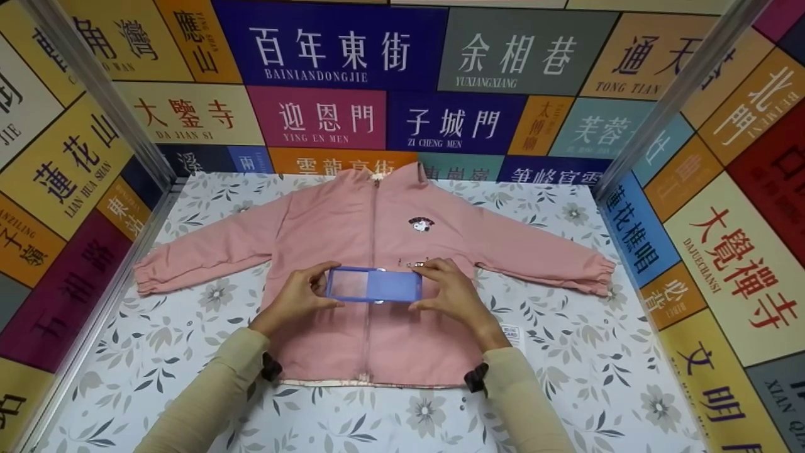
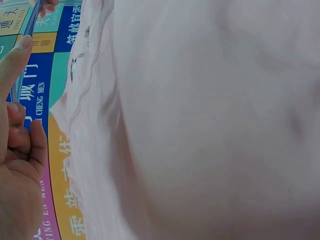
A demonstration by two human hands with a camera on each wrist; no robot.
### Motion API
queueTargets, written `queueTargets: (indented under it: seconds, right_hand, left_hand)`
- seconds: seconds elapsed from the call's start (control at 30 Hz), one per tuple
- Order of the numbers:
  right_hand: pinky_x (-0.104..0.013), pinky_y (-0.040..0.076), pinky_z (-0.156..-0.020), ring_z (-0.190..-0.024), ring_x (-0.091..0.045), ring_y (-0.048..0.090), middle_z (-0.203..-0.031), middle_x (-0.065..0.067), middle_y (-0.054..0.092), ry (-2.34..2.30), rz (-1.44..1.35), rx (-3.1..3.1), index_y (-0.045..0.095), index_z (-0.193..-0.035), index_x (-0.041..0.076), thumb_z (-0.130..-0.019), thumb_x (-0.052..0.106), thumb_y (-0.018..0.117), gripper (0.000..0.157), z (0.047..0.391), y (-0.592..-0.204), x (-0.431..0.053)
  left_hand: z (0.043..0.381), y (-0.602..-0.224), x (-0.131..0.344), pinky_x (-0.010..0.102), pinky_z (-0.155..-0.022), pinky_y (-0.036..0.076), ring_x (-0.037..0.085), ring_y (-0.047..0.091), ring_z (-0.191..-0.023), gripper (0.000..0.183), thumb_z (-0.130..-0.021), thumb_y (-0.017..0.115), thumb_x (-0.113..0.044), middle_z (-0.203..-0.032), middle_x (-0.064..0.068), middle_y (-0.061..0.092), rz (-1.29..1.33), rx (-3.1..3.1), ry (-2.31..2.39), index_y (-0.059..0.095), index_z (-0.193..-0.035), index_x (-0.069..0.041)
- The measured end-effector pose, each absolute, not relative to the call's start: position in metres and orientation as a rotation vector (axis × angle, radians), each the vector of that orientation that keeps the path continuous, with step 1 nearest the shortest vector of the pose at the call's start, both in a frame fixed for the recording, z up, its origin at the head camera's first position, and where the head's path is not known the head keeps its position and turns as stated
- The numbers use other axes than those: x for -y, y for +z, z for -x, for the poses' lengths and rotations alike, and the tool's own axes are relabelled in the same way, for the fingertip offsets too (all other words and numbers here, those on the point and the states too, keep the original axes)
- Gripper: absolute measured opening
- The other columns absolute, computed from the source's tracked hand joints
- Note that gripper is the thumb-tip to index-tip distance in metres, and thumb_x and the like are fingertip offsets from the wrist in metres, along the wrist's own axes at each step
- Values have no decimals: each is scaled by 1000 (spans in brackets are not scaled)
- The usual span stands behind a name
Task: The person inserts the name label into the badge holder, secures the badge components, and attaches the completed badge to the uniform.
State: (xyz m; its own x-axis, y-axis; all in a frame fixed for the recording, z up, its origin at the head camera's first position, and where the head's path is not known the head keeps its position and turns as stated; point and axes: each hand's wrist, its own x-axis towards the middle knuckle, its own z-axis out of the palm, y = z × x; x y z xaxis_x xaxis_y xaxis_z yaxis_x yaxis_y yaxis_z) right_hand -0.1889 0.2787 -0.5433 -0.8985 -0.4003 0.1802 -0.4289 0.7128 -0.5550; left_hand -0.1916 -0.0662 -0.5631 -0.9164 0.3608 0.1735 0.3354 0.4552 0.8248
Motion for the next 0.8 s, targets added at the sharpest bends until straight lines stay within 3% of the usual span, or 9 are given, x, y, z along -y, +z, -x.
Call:
queueTargets:
  seconds: [0.53, 0.8]
  right_hand:
    - [-50, 41, -107, -121, -25, 51, -126, -7, 61, 986, -719, 2796, 63, -133, 12, -60, 36, 93, 83, 189, -546, -294]
    - [-52, 42, -106, -118, -26, 53, -122, -6, 61, 1005, -658, 2827, 63, -134, 14, -61, 32, 93, 80, 189, -549, -303]
  left_hand:
    - [190, -566, 77, 22, -66, 50, 13, 55, -78, 78, -68, 91, -19, -95, 4, 66, -580, -2642, 1543, 56, -138, -9]
    - [190, -567, 83, 23, -66, 48, 14, 54, -76, 79, -68, 91, -19, -87, 3, 63, -554, -2649, 1565, 56, -138, -8]
